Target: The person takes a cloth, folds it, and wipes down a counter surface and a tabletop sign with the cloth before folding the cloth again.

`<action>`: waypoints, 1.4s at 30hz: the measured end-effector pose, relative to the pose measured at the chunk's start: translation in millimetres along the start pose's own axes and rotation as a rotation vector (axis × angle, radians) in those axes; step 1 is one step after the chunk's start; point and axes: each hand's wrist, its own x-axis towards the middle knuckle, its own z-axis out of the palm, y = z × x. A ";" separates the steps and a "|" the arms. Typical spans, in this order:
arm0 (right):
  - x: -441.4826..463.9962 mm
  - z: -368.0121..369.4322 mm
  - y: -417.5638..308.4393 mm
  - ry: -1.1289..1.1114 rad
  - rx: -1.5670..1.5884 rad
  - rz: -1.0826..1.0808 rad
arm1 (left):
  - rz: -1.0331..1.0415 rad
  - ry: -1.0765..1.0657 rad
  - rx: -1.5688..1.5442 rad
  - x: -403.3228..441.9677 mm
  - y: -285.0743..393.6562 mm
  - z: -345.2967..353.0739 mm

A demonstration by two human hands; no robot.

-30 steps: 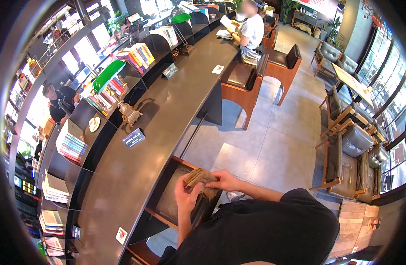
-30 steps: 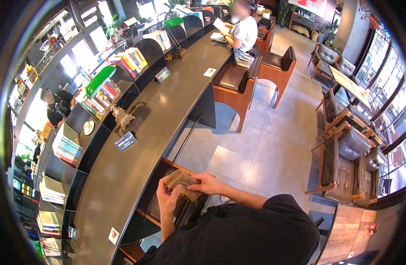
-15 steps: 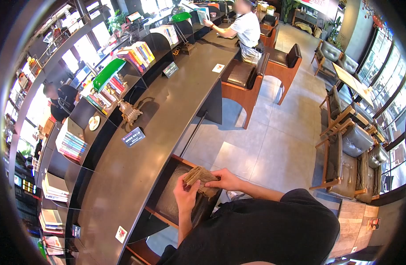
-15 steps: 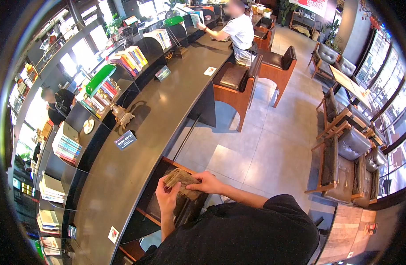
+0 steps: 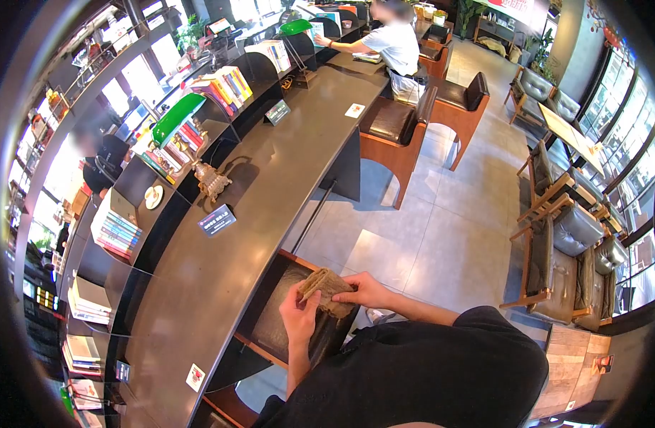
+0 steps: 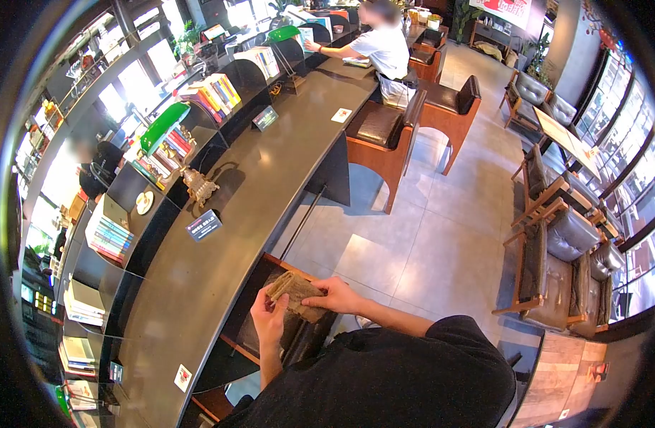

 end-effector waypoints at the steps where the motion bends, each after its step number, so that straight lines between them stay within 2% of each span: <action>1: -0.1 0.3 -0.3 0.001 0.001 -0.004 | -0.001 0.001 0.000 -0.2 -0.5 -0.1; 5: 1.1 0.5 3.8 -0.001 -0.035 0.012 | 0.005 0.018 -0.002 -0.2 -4.3 -1.3; 7: 2.3 2.5 8.7 0.058 -0.092 -0.098 | 0.007 0.019 0.003 -0.3 -5.2 -2.1; 17: 3.5 2.1 6.9 0.043 -0.059 -0.080 | -0.021 0.030 0.012 0.4 -5.2 -2.9; 19: 1.5 0.8 0.2 -0.006 -0.036 0.026 | -0.020 0.031 0.023 -0.4 -5.2 -3.6; 29: 6.1 -1.2 7.3 -0.131 -0.023 0.047 | -0.064 0.056 0.033 -2.2 -0.7 -4.7; 31: 6.5 -0.3 7.8 -0.067 0.025 0.034 | -0.089 0.089 0.043 -2.0 -2.7 -6.4; 33: 10.4 0.6 16.3 -0.138 -0.024 -0.009 | -0.048 0.061 0.108 -4.3 -5.3 -8.5; 34: 8.6 5.1 2.6 -0.108 0.066 -0.011 | -0.052 0.130 0.121 -6.7 0.0 -10.2; 35: 11.1 6.8 -5.5 -0.076 0.152 -0.011 | -0.021 0.106 0.143 -6.8 7.0 -10.1; 42: 31.1 18.6 4.7 -0.205 0.166 -0.047 | -0.039 0.130 0.163 -20.9 8.4 -26.9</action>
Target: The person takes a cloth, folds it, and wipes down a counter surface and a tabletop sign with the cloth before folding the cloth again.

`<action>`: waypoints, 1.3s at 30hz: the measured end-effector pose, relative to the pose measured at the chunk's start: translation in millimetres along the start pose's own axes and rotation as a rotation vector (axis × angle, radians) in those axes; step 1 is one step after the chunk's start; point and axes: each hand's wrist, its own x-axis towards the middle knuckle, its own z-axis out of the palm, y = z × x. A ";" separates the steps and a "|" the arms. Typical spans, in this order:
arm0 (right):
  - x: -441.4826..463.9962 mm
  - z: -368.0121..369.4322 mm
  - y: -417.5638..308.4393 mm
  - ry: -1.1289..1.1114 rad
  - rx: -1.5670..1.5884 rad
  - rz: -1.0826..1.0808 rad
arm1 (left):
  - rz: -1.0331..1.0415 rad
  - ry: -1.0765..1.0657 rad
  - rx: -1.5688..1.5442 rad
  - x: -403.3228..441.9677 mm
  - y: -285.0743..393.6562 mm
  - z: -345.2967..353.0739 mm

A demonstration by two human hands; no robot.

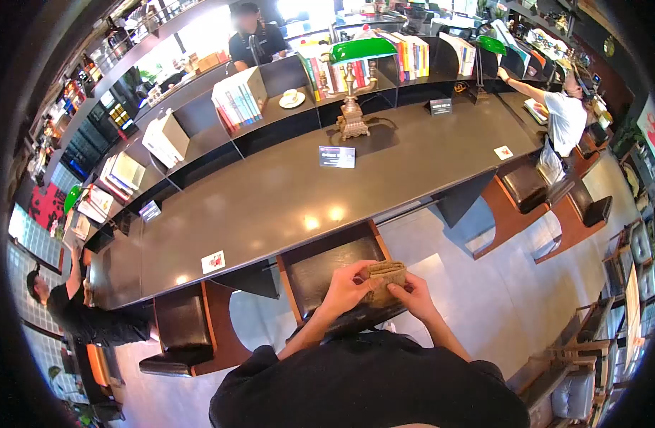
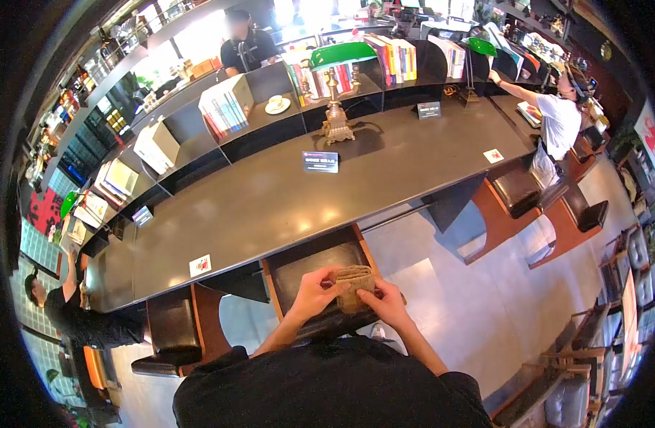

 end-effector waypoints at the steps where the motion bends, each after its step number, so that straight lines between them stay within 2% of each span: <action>1: 1.1 -0.1 3.1 0.009 -0.034 -0.009 | 0.008 0.008 -0.028 -2.0 -0.5 -0.1; 4: 4.1 0.6 -1.9 0.031 -0.083 0.013 | -0.017 0.026 -0.114 -4.3 -3.0 2.0; 7: 5.2 1.6 0.9 0.052 -0.096 0.060 | -0.059 0.030 -0.127 -7.1 -44.2 6.3; 9: 5.5 -2.2 7.2 0.123 -0.094 0.054 | -0.084 0.029 -0.138 -9.2 -28.7 8.7; 11: 4.1 -4.5 7.6 0.081 -0.167 -0.042 | -0.127 0.051 -0.137 -3.5 -22.6 13.2; 15: -8.4 1.8 -13.9 0.261 -0.030 -0.052 | -0.114 -0.002 -0.226 4.0 -29.7 14.9; 21: -3.3 -10.9 2.4 0.190 0.075 -0.088 | -0.060 -0.070 -0.339 10.4 -11.4 31.6; 25: -8.5 -14.5 1.6 0.198 0.083 -0.097 | -0.078 -0.086 -0.359 12.4 -30.8 35.8; 28: -9.9 -14.6 5.2 0.223 0.068 -0.057 | -0.016 -0.027 -0.331 14.3 -37.6 38.5; 30: -13.2 -8.4 0.7 0.496 -0.380 -0.305 | 0.009 0.012 -0.205 14.4 -35.5 38.8; 31: -15.8 -8.6 -3.0 0.499 -0.385 -0.304 | 0.009 0.010 -0.209 14.6 -33.0 39.9; 33: -21.5 -9.6 -11.3 0.455 -0.735 -0.537 | 0.008 0.064 -0.197 16.3 -21.4 44.2; 36: -27.3 0.6 -19.0 0.404 -0.834 -0.603 | 0.024 0.068 -0.217 17.7 -21.9 51.1; 39: -27.7 3.1 -17.2 0.390 -0.883 -0.582 | 0.019 0.039 -0.262 15.7 -20.3 57.9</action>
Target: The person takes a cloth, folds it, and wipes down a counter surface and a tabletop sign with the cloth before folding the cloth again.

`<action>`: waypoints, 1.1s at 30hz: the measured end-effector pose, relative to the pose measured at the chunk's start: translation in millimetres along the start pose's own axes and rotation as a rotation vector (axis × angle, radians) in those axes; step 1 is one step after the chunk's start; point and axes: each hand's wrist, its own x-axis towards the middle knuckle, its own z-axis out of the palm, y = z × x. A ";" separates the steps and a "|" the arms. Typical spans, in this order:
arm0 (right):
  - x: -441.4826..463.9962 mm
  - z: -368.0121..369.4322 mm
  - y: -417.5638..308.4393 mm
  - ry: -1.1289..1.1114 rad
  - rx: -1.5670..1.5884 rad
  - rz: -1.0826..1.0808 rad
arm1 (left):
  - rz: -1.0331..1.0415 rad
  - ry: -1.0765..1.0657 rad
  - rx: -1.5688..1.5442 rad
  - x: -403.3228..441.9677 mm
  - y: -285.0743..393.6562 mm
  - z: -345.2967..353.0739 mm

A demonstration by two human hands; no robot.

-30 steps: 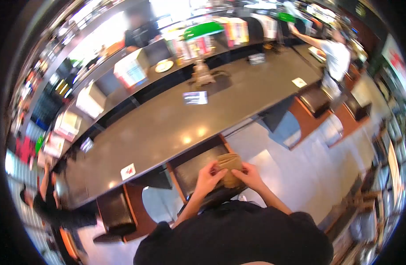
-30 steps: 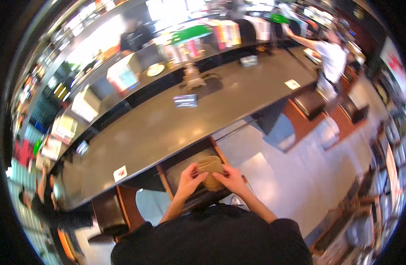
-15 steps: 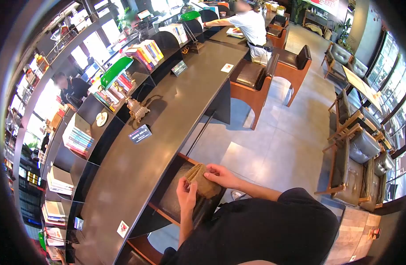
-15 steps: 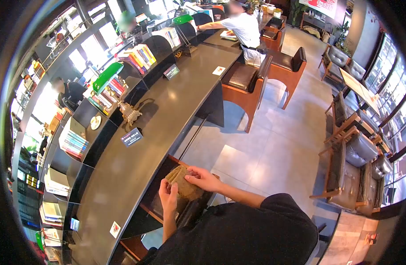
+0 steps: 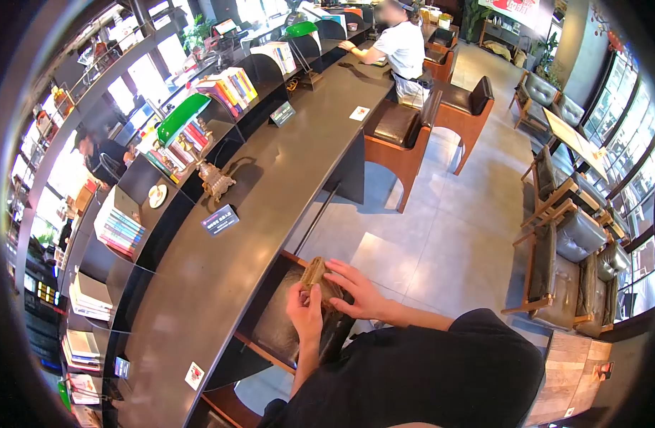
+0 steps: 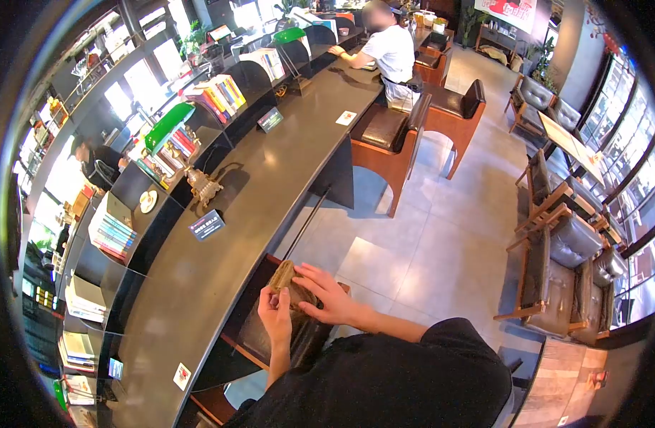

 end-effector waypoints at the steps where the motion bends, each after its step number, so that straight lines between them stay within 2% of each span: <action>1: -0.7 0.6 -0.8 0.002 -0.001 0.001 | 0.000 -0.002 0.000 -1.0 -0.1 1.6; 7: -6.9 6.7 -3.2 -0.005 0.061 0.011 | -0.064 -0.070 -0.023 -7.7 10.1 13.8; 10: -13.8 17.3 4.1 0.032 0.235 0.058 | -0.128 -0.113 -0.149 -11.1 18.1 19.9; 12: -26.0 29.6 17.1 0.063 0.449 0.367 | -0.103 -0.207 0.022 -11.0 27.1 22.2; 13: -30.6 33.8 21.6 0.063 0.449 0.367 | -0.122 -0.263 0.012 -9.2 28.1 21.2; 15: -29.9 37.8 21.5 0.220 0.853 0.581 | -0.117 -0.278 0.014 -6.7 25.0 21.3; 16: -29.8 39.5 21.7 0.222 0.853 0.582 | -0.113 -0.295 0.016 -6.3 23.8 20.8; 17: -26.3 38.7 19.7 0.269 1.033 0.701 | -0.115 -0.296 0.016 -6.0 24.0 19.6; 18: -23.0 37.0 18.2 0.317 1.212 0.820 | -0.085 -0.276 0.091 -5.3 24.3 17.5; 19: -21.2 34.0 16.6 0.317 1.213 0.823 | -0.057 -0.254 0.167 -5.1 24.1 14.9; 21: -17.4 26.7 11.5 0.374 1.420 1.054 | -0.003 -0.217 0.227 -4.5 19.3 8.9; 23: -18.6 28.9 18.6 0.339 1.475 1.081 | 0.049 -0.176 0.287 -2.4 11.4 2.8; 25: -20.5 28.8 22.6 0.301 1.530 1.111 | 0.372 -0.207 0.588 2.2 5.0 -1.2; 26: -15.9 24.9 15.7 0.258 1.540 1.097 | 0.360 -0.198 0.593 3.8 5.5 0.6; 28: -12.8 22.4 8.2 0.185 1.555 1.116 | 0.476 -0.182 0.709 4.1 5.1 10.4; 33: 6.9 -3.9 22.8 0.192 1.502 1.162 | 0.463 -0.182 0.855 10.7 -3.3 48.8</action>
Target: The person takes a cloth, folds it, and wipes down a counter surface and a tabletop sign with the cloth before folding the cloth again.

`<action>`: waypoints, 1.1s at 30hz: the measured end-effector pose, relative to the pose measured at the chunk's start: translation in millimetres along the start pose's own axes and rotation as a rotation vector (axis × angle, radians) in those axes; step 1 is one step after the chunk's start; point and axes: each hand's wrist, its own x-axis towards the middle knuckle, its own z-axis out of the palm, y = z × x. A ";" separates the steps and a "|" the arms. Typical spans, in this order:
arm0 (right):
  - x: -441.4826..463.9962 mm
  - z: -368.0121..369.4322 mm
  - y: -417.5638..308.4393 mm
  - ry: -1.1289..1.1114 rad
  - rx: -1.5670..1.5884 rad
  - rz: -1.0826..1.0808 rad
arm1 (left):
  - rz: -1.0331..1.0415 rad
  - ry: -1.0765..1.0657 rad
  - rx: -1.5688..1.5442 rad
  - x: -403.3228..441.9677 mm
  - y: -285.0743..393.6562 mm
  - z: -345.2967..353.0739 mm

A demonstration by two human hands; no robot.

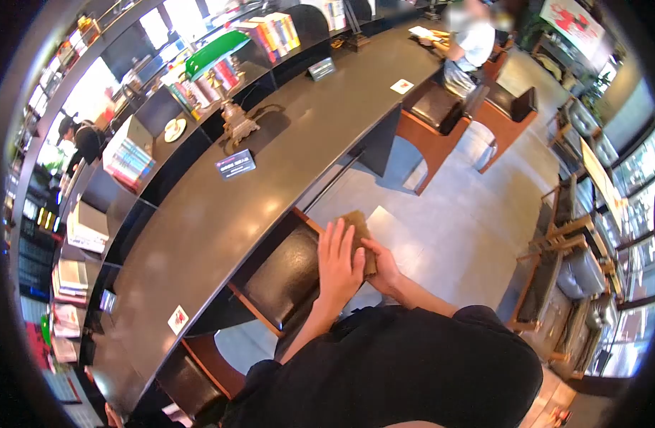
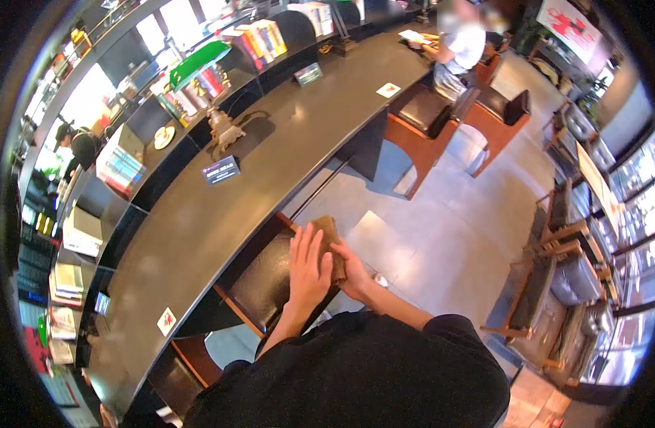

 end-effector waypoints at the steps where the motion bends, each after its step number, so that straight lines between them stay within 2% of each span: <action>1: 2.6 -1.5 -12.5 0.017 -0.009 -0.006 | -0.018 0.007 0.020 3.4 2.0 10.8; 3: 16.8 -21.9 -30.2 0.039 0.011 0.060 | -0.052 -0.029 -0.008 12.9 10.7 37.3; 5: 26.2 -37.4 -51.4 -0.076 0.037 0.039 | -0.088 -0.039 -0.011 25.6 14.8 68.6; 6: 20.6 -34.9 -69.1 0.007 0.010 0.082 | -0.107 -0.043 0.025 32.8 21.3 82.2; 10: 37.2 -75.0 -126.9 -0.045 0.051 0.131 | -0.160 -0.035 0.052 73.5 48.0 140.6; 15: 46.4 -105.9 -193.1 -0.121 0.046 0.187 | -0.196 -0.037 0.040 119.2 70.4 188.1; 17: 59.8 -119.6 -204.5 -0.164 0.061 0.126 | -0.173 -0.042 0.029 132.9 75.1 201.2; 19: 67.5 -130.3 -213.0 -0.170 0.088 0.182 | -0.219 -0.028 0.012 139.0 73.0 216.0; 27: 100.1 -120.8 -247.0 -0.191 0.140 0.110 | -0.212 -0.093 -0.053 183.7 53.1 234.8; 32: 143.3 -114.1 -256.1 -0.190 0.097 0.107 | -0.209 -0.149 -0.072 221.0 29.4 216.8; 33: 150.7 -103.9 -261.6 -0.165 0.067 0.075 | -0.185 -0.066 -0.066 232.0 22.4 214.4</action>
